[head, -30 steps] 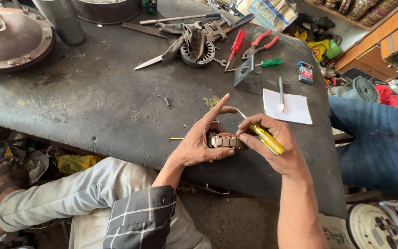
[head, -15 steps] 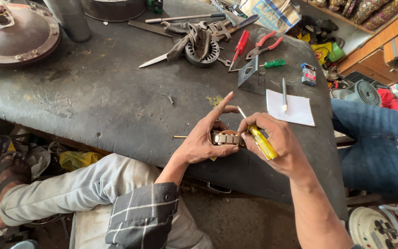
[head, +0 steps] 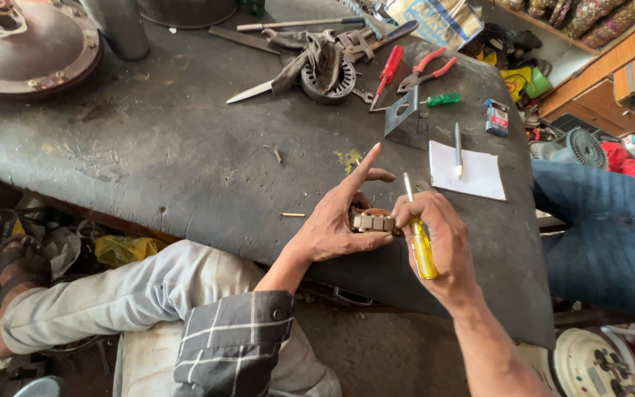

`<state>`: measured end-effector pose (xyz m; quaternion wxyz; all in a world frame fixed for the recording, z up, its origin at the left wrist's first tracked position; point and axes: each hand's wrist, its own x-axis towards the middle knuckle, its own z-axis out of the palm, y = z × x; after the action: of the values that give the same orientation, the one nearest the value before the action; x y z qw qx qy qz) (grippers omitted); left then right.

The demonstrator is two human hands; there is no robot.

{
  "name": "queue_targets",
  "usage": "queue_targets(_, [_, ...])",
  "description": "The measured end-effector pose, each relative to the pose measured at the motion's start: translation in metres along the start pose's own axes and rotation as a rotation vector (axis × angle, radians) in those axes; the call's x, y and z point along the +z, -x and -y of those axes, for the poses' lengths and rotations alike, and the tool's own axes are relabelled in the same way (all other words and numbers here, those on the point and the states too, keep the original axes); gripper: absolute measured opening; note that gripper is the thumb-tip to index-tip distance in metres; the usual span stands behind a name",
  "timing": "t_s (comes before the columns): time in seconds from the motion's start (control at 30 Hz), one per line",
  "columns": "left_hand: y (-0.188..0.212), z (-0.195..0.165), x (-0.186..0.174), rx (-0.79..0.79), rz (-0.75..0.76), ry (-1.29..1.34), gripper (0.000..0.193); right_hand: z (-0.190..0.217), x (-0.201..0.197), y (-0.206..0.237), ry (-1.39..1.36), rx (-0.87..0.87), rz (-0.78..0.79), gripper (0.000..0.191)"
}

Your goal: The person uses a yellow-handled screwdriver and red-handled pliers to pry and adjust copper windings on a small cylindrical electrical component. They repeatedly rotate the component and work on different sections of the windings.

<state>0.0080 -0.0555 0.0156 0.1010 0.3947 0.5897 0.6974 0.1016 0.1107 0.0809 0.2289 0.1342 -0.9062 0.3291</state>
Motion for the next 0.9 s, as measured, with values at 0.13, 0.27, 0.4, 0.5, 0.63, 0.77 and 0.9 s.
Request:
queue_targets(0.13, [-0.001,0.001,0.000,-0.001,-0.016,-0.049,0.121,-0.007,0.015,0.012,-0.663,0.277,-0.102,0.023])
queue_targets(0.27, [-0.001,-0.001,0.001,-0.017,-0.016,-0.045,0.122,-0.015,0.024,0.017,-0.437,0.210,-0.115,0.010])
queue_targets(0.4, [0.000,-0.002,0.001,-0.002,-0.009,-0.012,0.122,-0.019,0.028,0.026,-0.619,0.134,-0.129,0.011])
queue_targets(0.5, [0.000,-0.002,0.001,-0.012,-0.005,-0.009,0.121,-0.025,0.030,0.028,-0.707,0.209,-0.153,0.009])
queue_targets(0.63, [0.000,-0.002,0.001,-0.003,-0.006,0.031,0.120,-0.027,0.024,0.029,-0.512,0.286,-0.216,0.013])
queue_targets(0.77, [0.001,-0.002,0.001,0.006,-0.008,-0.023,0.120,-0.019,0.010,0.025,-0.422,0.284,-0.174,0.013])
queue_targets(0.9, [0.001,-0.002,0.002,-0.013,-0.005,-0.009,0.119,-0.009,-0.002,0.014,-0.181,0.255,-0.101,0.016])
